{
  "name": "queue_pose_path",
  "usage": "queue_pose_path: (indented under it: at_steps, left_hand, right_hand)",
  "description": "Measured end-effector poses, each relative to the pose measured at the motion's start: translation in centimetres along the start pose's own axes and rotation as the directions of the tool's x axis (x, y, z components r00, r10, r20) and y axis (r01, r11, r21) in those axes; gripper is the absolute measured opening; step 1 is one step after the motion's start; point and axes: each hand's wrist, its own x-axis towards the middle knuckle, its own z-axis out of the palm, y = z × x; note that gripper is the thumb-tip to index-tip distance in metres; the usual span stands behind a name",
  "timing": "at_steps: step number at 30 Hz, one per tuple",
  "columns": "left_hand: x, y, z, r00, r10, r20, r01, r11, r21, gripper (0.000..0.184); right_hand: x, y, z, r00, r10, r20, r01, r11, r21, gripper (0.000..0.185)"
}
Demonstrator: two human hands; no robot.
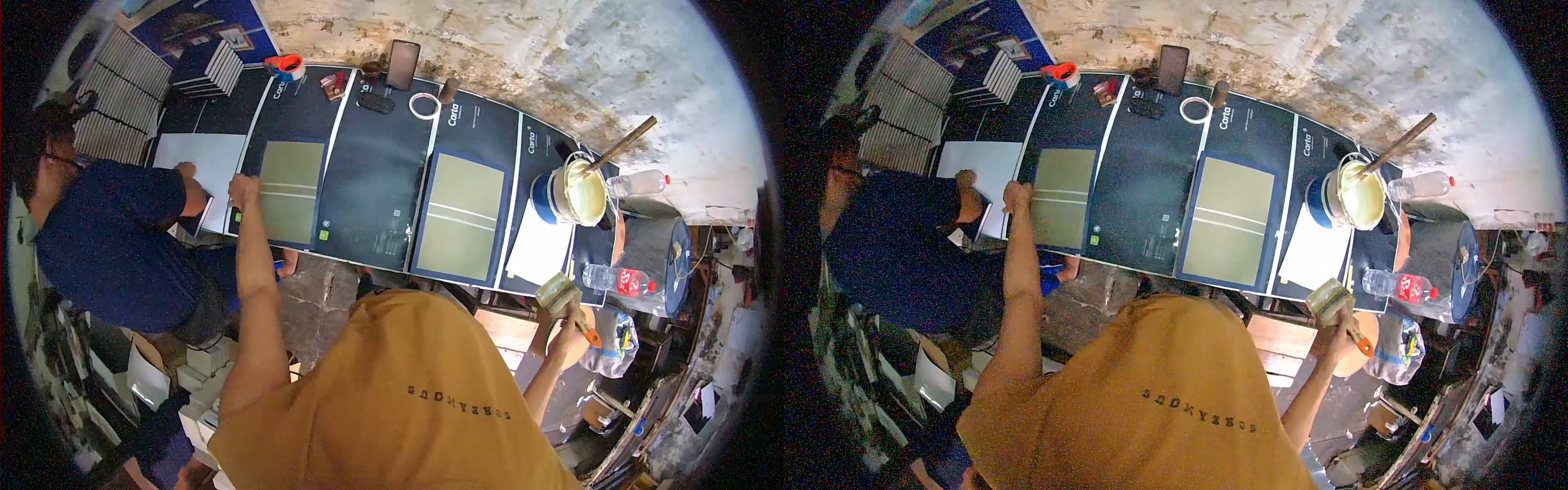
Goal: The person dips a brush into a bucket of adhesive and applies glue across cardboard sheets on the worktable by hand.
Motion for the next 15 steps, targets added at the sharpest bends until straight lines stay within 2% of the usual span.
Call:
queue_pose_path:
  at_steps: [1,2,3,4,6,8,10,11,12,13,14,15]
  left_hand:
    - [-1.2,0.2,-0.8,0.997,0.039,-0.062,-0.040,0.999,-0.015,0.047]
    - [-2.7,0.5,-1.4,0.989,0.076,-0.125,-0.081,0.996,-0.028,0.048]
    - [-4.1,0.7,-2.0,0.976,0.116,-0.187,-0.125,0.991,-0.039,0.049]
    - [-4.7,0.3,-2.3,0.977,0.129,-0.169,-0.137,0.990,-0.040,0.050]
    - [-6.5,0.6,-1.7,0.976,0.187,-0.115,-0.194,0.980,-0.053,0.051]
    - [-6.0,-2.2,2.7,0.909,0.370,-0.192,-0.381,0.924,-0.022,0.055]
    - [-5.4,-6.0,8.1,0.902,0.430,-0.032,-0.425,0.874,-0.236,0.050]
    - [-7.5,-7.9,9.4,0.698,0.707,-0.112,-0.659,0.696,0.285,0.050]
    - [-9.5,-9.6,12.2,0.786,0.537,-0.308,-0.613,0.745,-0.264,0.046]
    - [-14.9,-8.5,9.0,0.886,0.463,-0.030,-0.464,0.878,-0.120,0.039]
    - [-21.6,-8.2,7.9,0.813,0.522,-0.258,-0.582,0.746,-0.323,0.033]
    - [-22.2,-11.0,10.5,0.854,0.480,-0.199,-0.515,0.834,-0.196,0.030]
  right_hand:
    - [0.8,-0.3,-0.1,1.000,-0.020,-0.009,0.019,0.997,-0.074,0.024]
    - [1.7,-1.0,-1.0,0.997,0.051,0.058,-0.048,0.997,-0.067,0.028]
    - [1.9,-3.2,-0.3,0.992,0.099,0.074,-0.103,0.993,0.049,0.032]
    - [2.0,-5.9,1.2,0.985,0.146,0.091,-0.159,0.974,0.163,0.036]
    - [5.5,-3.5,-0.3,0.988,0.090,0.127,-0.115,0.972,0.204,0.057]
    - [9.4,-4.1,0.3,0.983,0.109,0.148,-0.152,0.935,0.319,0.043]
    - [13.0,-6.2,1.5,0.977,0.149,0.155,-0.208,0.838,0.504,0.029]
    - [14.4,-7.6,2.0,0.978,0.148,0.147,-0.206,0.802,0.561,0.023]
    - [14.3,-10.8,2.9,0.986,0.056,0.154,-0.131,0.835,0.534,0.023]
    - [15.5,-12.2,3.9,0.991,0.010,0.131,-0.080,0.840,0.536,0.026]
    - [16.3,-13.2,4.1,0.989,-0.082,0.125,0.023,0.911,0.412,0.031]
    - [16.9,-14.9,5.0,0.986,-0.087,0.145,0.024,0.921,0.388,0.033]
